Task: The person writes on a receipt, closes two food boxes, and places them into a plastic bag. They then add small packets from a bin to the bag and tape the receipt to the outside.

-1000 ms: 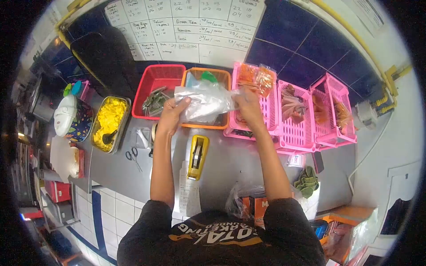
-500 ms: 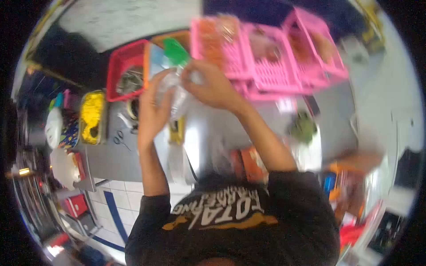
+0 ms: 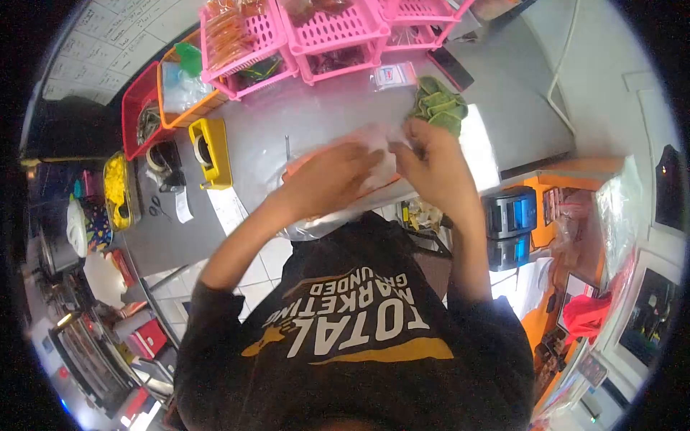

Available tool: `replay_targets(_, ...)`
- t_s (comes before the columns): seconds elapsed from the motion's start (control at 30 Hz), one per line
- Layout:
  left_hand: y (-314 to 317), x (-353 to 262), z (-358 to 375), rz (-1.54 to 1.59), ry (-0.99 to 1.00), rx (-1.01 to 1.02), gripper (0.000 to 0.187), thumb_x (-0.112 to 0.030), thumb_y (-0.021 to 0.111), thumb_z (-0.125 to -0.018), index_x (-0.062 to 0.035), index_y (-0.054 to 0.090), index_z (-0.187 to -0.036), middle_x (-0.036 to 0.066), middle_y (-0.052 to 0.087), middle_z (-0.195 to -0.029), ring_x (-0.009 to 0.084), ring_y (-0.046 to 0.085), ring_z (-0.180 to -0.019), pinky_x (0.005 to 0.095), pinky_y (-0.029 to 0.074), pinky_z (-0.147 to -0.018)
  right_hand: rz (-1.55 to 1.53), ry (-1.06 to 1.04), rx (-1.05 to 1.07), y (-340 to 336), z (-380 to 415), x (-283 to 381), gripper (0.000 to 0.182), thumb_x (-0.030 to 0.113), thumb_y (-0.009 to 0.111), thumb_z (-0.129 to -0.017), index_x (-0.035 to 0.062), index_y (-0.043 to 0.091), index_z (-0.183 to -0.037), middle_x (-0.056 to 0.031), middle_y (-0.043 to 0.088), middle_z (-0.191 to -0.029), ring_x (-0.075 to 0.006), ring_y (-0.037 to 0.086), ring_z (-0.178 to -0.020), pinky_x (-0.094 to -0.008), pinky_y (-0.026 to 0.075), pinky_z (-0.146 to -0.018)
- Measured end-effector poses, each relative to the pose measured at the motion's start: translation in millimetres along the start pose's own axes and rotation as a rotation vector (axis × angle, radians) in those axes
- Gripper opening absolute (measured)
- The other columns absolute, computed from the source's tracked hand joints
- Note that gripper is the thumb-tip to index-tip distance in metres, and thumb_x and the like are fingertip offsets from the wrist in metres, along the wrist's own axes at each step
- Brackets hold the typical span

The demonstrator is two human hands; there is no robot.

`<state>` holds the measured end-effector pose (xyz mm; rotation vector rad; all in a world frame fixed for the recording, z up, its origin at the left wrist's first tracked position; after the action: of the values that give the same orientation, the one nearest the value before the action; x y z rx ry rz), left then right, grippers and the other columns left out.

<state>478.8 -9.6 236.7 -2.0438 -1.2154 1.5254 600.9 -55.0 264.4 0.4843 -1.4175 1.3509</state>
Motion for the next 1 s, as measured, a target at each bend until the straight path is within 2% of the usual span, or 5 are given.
replay_targets(0.23,124.8,21.0,-71.0,-0.091,-0.242,0.851,0.024,-0.013,0.063,-0.086,-0.0004,0.067,-0.106,0.021,0.065,-0.114,0.0358,0.065,-0.104,0.0414,0.053,-0.091,-0.07,-0.148,-0.161,-6.5,30.1,13.1,0.023,0.018,0.063,-0.096,-0.004,0.061,-0.09,-0.0123,0.056,-0.066,-0.0129,0.048,-0.063,-0.0325,0.041,-0.058)
replay_targets(0.5,179.1,21.2,-89.5,-0.241,-0.089,0.662,0.022,-0.018,0.064,-0.086,0.0002,0.068,-0.097,0.02,0.067,-0.1,0.037,0.067,-0.095,0.0431,0.054,-0.087,-0.312,-0.095,-0.083,-6.6,58.9,-11.1,0.021,0.019,0.061,-0.1,-0.0016,0.065,-0.101,-0.0053,0.063,-0.076,-0.0089,0.053,-0.07,-0.0279,0.044,-0.064)
replay_targets(0.67,79.8,-40.8,-68.7,-0.152,0.056,0.475,0.023,-0.022,0.065,-0.086,0.0006,0.068,-0.091,0.019,0.069,-0.091,0.0377,0.068,-0.09,0.0442,0.054,-0.085,-0.506,-0.055,-0.02,-13.9,52.1,-15.7,0.02,0.019,0.059,-0.102,-0.0002,0.065,-0.103,-0.0013,0.063,-0.082,-0.0067,0.054,-0.072,-0.0258,0.044,-0.065)
replay_targets(0.87,-37.4,-11.9,50.1,-0.559,-0.1,0.83,0.022,-0.023,0.067,-0.085,-0.0017,0.064,-0.09,0.013,0.062,-0.071,0.0319,0.066,-0.084,0.0432,0.053,-0.094,-0.454,-0.095,-0.004,-18.7,32.2,-33.3,0.021,0.021,0.058,-0.103,0.0003,0.063,-0.106,-0.001,0.063,-0.088,-0.0052,0.055,-0.081,-0.0238,0.046,-0.071)
replay_targets(1.0,-71.3,-42.1,56.5,-0.817,0.021,0.643,0.027,-0.018,0.074,-0.078,-0.0028,0.062,-0.096,0.012,0.064,-0.075,0.0313,0.066,-0.083,0.0459,0.054,-0.09,-0.125,-0.288,0.042,7.4,46.7,9.8,0.02,0.01,0.06,-0.098,-0.0036,0.06,-0.112,-0.0123,0.065,-0.088,-0.0241,0.064,-0.083,-0.0365,0.049,-0.074)
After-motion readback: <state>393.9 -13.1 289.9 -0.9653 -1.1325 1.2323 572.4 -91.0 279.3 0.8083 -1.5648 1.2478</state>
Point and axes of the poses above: each hand's wrist, its own z-axis away from the middle knuckle, its own y-axis out of the palm, x = y × z, the point moved 10 cm from there along -z, towards the middle knuckle
